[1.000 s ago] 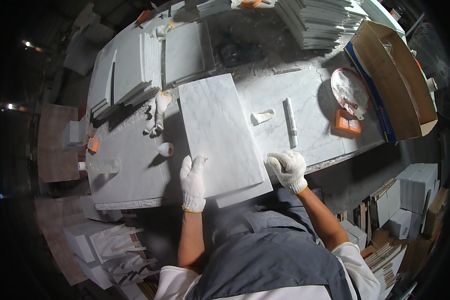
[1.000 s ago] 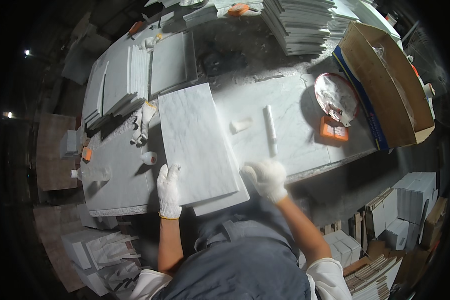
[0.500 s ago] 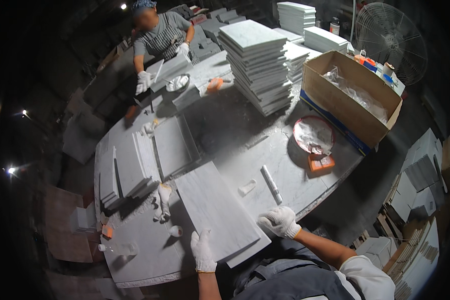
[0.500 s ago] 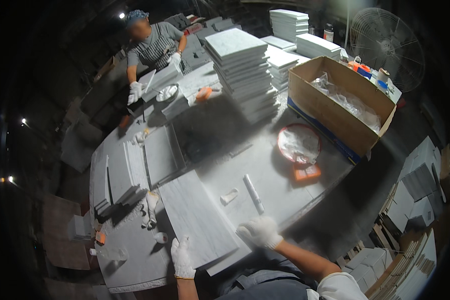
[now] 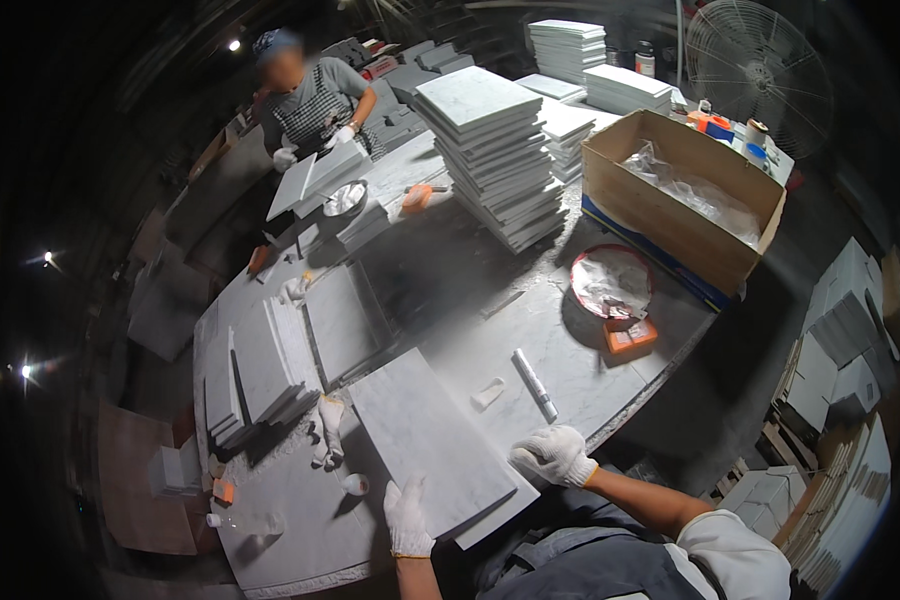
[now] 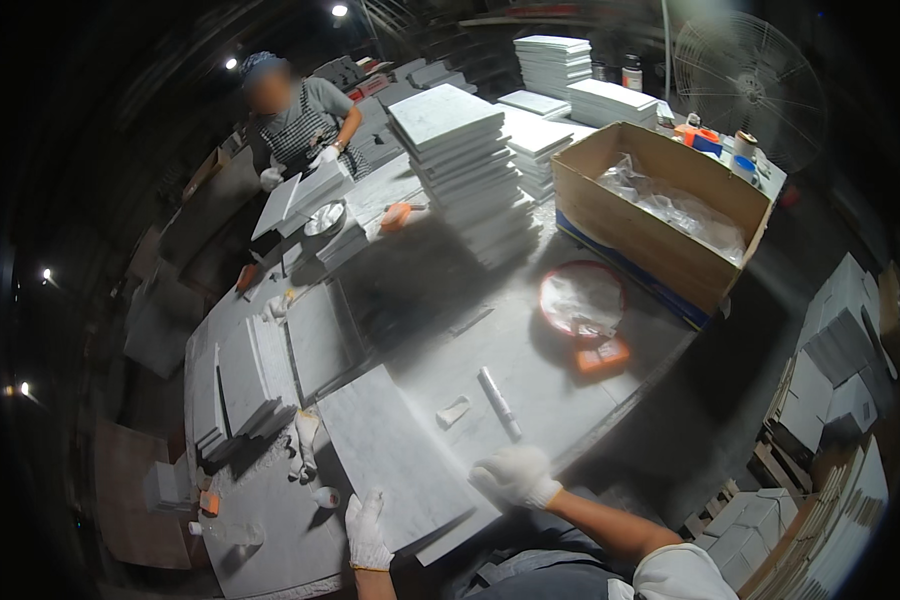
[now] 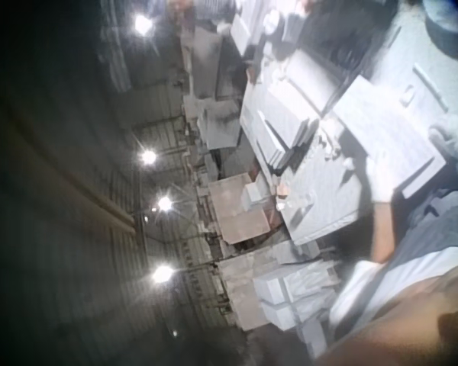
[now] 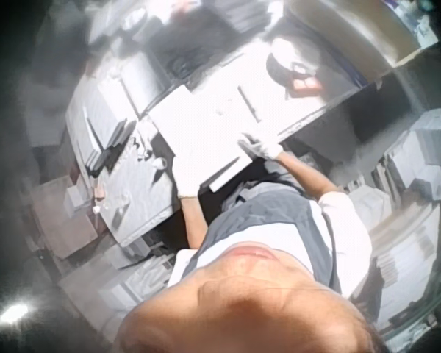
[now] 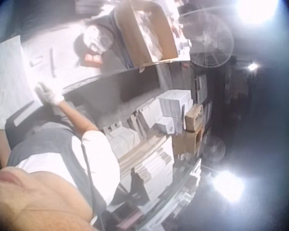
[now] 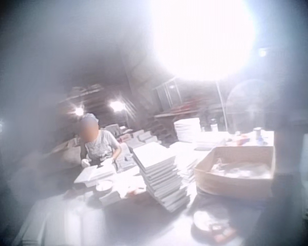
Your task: The person repeatedly picks up rectangular stone tiles, wipes their surfaces with a cloth, applies a liquid from a small bottle, and uses a marker to draw lines on the tiles. The tiles are handled one at a time and placed back on the workbench.
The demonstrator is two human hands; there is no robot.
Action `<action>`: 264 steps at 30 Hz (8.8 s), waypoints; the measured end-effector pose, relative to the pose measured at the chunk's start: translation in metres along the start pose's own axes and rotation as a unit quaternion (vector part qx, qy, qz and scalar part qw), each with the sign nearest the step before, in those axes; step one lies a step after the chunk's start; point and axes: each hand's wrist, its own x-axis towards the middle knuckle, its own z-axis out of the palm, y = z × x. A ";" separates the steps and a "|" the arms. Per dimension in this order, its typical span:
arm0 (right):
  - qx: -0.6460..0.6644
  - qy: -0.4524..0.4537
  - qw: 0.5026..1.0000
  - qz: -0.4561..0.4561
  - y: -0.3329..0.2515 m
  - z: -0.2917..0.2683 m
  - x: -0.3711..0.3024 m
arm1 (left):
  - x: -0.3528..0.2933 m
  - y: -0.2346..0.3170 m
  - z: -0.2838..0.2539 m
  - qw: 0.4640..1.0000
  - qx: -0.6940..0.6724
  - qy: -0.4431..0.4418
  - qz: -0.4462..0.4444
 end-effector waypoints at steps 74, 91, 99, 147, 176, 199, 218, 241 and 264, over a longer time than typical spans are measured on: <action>0.012 0.109 0.992 -0.058 0.008 0.026 -0.005 | -0.071 0.066 -0.161 0.851 0.386 0.215 0.283; 0.020 0.090 0.994 -0.062 0.010 0.017 -0.005 | 0.134 0.052 0.042 0.481 0.816 -0.102 0.305; -0.006 0.080 0.993 -0.085 0.014 0.015 -0.006 | -0.051 0.016 0.048 0.562 0.586 -0.529 0.245; 0.496 0.008 0.850 0.178 -0.075 -0.023 -0.042 | -0.087 -0.010 0.066 0.738 0.447 -0.118 0.491; -0.284 0.086 0.910 0.291 0.112 -0.195 0.054 | -0.043 -0.032 0.031 0.660 0.605 0.013 0.446; -0.327 0.129 0.920 0.173 0.108 -0.250 0.082 | -0.043 -0.034 0.031 0.672 0.590 0.016 0.447; -0.032 0.233 0.943 0.236 0.135 -0.191 0.070 | -0.042 -0.032 0.031 0.675 0.590 0.014 0.444; 0.211 0.238 0.886 0.336 0.145 -0.165 0.070 | -0.041 -0.032 0.030 0.665 0.593 0.012 0.454; 0.422 0.082 0.856 0.287 0.048 -0.098 0.070 | -0.044 -0.028 0.032 0.707 0.558 0.041 0.433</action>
